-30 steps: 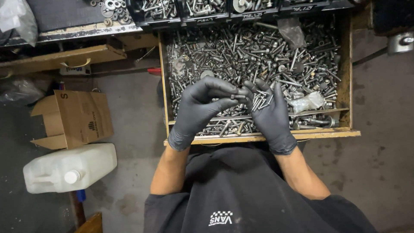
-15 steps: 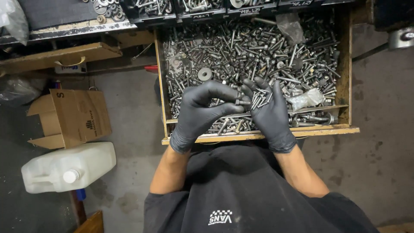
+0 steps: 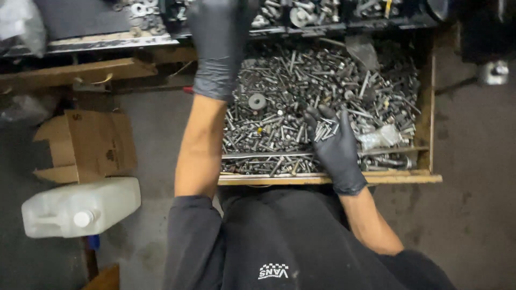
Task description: The person sorts through a large drawer filled with mixed metal fasteners, including bolts, nuts, and washers. They repeatedly pick up individual items, examine them closely, and place them back into the drawer while wearing black gloves.
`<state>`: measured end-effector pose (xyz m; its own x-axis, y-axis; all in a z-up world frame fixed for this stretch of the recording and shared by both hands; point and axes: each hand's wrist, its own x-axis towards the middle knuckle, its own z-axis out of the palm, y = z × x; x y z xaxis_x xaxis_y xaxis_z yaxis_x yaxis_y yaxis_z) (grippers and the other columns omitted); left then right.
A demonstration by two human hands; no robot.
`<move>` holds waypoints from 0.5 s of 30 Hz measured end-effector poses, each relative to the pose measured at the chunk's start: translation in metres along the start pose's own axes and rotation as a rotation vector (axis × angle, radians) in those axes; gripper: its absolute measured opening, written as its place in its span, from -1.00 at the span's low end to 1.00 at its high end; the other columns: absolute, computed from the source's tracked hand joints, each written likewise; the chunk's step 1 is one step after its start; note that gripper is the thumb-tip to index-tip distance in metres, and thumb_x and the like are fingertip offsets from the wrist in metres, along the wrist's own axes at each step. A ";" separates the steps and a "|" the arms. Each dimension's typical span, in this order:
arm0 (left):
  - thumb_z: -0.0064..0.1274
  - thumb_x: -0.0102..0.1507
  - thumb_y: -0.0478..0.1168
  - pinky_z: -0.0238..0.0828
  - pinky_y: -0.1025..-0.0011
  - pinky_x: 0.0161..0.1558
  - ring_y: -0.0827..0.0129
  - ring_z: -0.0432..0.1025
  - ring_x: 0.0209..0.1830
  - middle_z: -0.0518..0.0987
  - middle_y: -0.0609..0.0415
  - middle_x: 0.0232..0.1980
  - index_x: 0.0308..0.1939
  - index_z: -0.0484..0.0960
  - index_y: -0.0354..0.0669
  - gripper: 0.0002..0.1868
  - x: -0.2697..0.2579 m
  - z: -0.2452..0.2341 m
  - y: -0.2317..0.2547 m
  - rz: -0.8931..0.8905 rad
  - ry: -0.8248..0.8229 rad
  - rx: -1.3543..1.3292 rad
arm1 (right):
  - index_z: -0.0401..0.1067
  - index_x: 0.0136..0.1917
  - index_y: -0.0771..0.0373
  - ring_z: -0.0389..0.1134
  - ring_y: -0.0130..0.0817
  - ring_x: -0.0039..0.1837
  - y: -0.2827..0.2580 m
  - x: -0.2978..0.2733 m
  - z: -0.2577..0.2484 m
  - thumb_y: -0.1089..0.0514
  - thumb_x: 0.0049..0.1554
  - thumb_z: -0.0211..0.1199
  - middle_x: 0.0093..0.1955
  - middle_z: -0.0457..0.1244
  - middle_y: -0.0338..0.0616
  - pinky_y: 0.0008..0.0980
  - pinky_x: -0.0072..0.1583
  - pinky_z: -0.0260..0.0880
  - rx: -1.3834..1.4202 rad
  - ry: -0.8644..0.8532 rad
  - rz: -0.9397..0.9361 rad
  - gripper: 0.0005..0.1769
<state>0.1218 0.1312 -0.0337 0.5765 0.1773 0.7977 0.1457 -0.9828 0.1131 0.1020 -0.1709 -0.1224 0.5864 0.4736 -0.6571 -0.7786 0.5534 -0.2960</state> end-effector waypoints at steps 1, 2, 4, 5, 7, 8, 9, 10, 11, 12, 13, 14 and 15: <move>0.30 0.29 0.06 0.22 0.12 -0.51 0.04 0.45 -0.48 0.57 0.07 -0.40 -0.30 0.53 0.04 -0.69 0.002 -0.001 0.003 -0.041 -0.078 -0.005 | 0.43 0.17 0.32 0.40 0.04 0.31 0.000 0.013 -0.012 -0.16 0.33 0.08 0.27 0.33 0.28 -0.19 0.26 0.50 0.066 -0.046 0.017 -0.51; 0.28 0.29 0.03 0.27 0.10 -0.54 0.01 0.53 -0.48 0.64 0.09 -0.32 -0.08 0.58 0.13 -0.75 0.004 -0.001 0.006 -0.081 -0.155 -0.010 | 0.46 0.15 0.32 0.39 0.09 0.32 0.000 0.026 -0.023 -0.16 0.34 0.09 0.27 0.33 0.31 -0.14 0.27 0.50 0.132 -0.092 0.036 -0.52; 0.27 0.34 0.03 0.38 0.25 -0.48 0.23 0.56 -0.45 0.71 0.18 -0.23 0.01 0.61 0.16 -0.76 -0.019 -0.009 0.016 -0.057 -0.166 -0.077 | 0.37 0.23 0.36 0.34 -0.10 0.15 0.008 0.029 -0.015 -0.06 0.37 0.04 0.21 0.30 0.26 -0.35 0.11 0.45 -0.065 -0.164 -0.082 -0.58; 0.26 0.38 0.03 0.49 0.41 -0.42 0.45 0.60 -0.43 0.77 0.26 -0.14 0.09 0.64 0.20 -0.75 -0.038 -0.018 0.023 -0.058 -0.190 -0.129 | 0.28 0.31 0.39 0.29 -0.30 -0.02 0.013 0.025 -0.016 0.05 0.40 -0.01 0.15 0.27 0.21 -0.57 -0.05 0.41 -0.278 -0.223 -0.169 -0.62; 0.27 0.34 -0.03 0.52 0.31 -0.34 0.24 0.61 -0.36 0.74 0.18 -0.24 -0.02 0.68 0.17 -0.83 -0.052 -0.051 0.039 -0.231 -0.193 -0.306 | 0.29 0.07 0.32 0.13 -0.45 -0.26 0.014 0.031 0.007 -0.02 0.41 -0.04 -0.11 0.17 0.01 -0.68 -0.26 0.12 -0.244 -0.313 -0.056 -0.67; 0.29 0.31 -0.09 0.56 0.20 -0.25 0.03 0.62 -0.30 0.71 0.11 -0.33 -0.14 0.72 0.15 -0.91 -0.058 -0.069 0.045 -0.394 -0.186 -0.477 | 0.30 -0.16 0.25 -0.03 -0.60 -0.50 0.016 0.035 0.021 -0.09 0.42 -0.06 -0.36 0.08 -0.17 -0.78 -0.48 -0.17 -0.205 -0.414 0.052 -0.56; 0.29 0.31 -0.09 0.56 0.20 -0.25 0.03 0.62 -0.30 0.71 0.11 -0.33 -0.14 0.72 0.15 -0.91 -0.070 -0.078 0.039 -0.395 -0.180 -0.474 | 0.30 -0.16 0.25 -0.03 -0.60 -0.50 0.016 0.047 0.049 -0.09 0.42 -0.06 -0.36 0.08 -0.17 -0.78 -0.48 -0.17 -0.209 -0.419 0.054 -0.56; 0.29 0.31 -0.15 0.57 0.22 -0.20 0.04 0.63 -0.24 0.73 0.10 -0.28 -0.13 0.74 0.13 -0.93 -0.082 -0.087 0.033 -0.503 -0.190 -0.513 | 0.32 -0.20 0.25 0.01 -0.56 -0.49 0.016 0.058 0.076 -0.06 0.42 -0.01 -0.40 0.10 -0.15 -0.74 -0.45 -0.10 -0.377 -0.481 -0.124 -0.56; 0.28 0.30 -0.21 0.59 0.23 -0.15 0.05 0.64 -0.17 0.75 0.10 -0.22 -0.13 0.76 0.10 -0.91 -0.099 -0.100 0.030 -0.622 -0.210 -0.553 | 0.34 -0.24 0.24 0.06 -0.51 -0.48 0.019 0.065 0.098 -0.04 0.41 0.04 -0.44 0.12 -0.14 -0.69 -0.41 -0.03 -0.543 -0.529 -0.294 -0.55; 0.28 0.30 -0.21 0.59 0.23 -0.15 0.05 0.64 -0.17 0.75 0.10 -0.22 -0.13 0.76 0.10 -0.91 -0.112 -0.110 0.029 -0.632 -0.214 -0.550 | 0.34 -0.24 0.24 0.06 -0.51 -0.48 0.021 0.075 0.122 -0.04 0.41 0.04 -0.44 0.12 -0.14 -0.69 -0.41 -0.03 -0.546 -0.524 -0.284 -0.55; 0.27 0.30 -0.25 0.58 0.23 -0.12 0.07 0.64 -0.15 0.75 0.08 -0.21 -0.13 0.76 0.06 -0.91 -0.122 -0.118 0.026 -0.721 -0.204 -0.545 | 0.38 -0.30 0.23 0.12 -0.45 -0.46 0.022 0.085 0.147 0.00 0.41 0.11 -0.49 0.16 -0.11 -0.61 -0.35 0.08 -0.796 -0.599 -0.552 -0.54; 0.25 0.30 -0.29 0.58 0.24 -0.08 0.08 0.65 -0.13 0.75 0.05 -0.20 -0.13 0.77 0.02 -0.90 -0.132 -0.127 0.023 -0.809 -0.194 -0.540 | 0.42 -0.36 0.22 0.19 -0.38 -0.44 0.023 0.096 0.173 0.04 0.40 0.18 -0.54 0.20 -0.08 -0.53 -0.29 0.19 -1.044 -0.667 -0.825 -0.51; 0.25 0.30 -0.29 0.58 0.24 -0.08 0.08 0.65 -0.13 0.75 0.05 -0.20 -0.13 0.77 0.02 -0.90 -0.138 -0.134 0.021 -0.808 -0.186 -0.539 | 0.42 -0.36 0.22 0.19 -0.38 -0.44 0.031 0.110 0.198 0.04 0.40 0.18 -0.54 0.20 -0.08 -0.53 -0.29 0.19 -1.046 -0.674 -0.828 -0.51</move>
<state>-0.0627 0.0790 -0.0617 0.5891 0.7647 0.2611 0.1919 -0.4464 0.8740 0.1867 0.0338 -0.0665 0.6939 0.6591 0.2899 0.1852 0.2257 -0.9564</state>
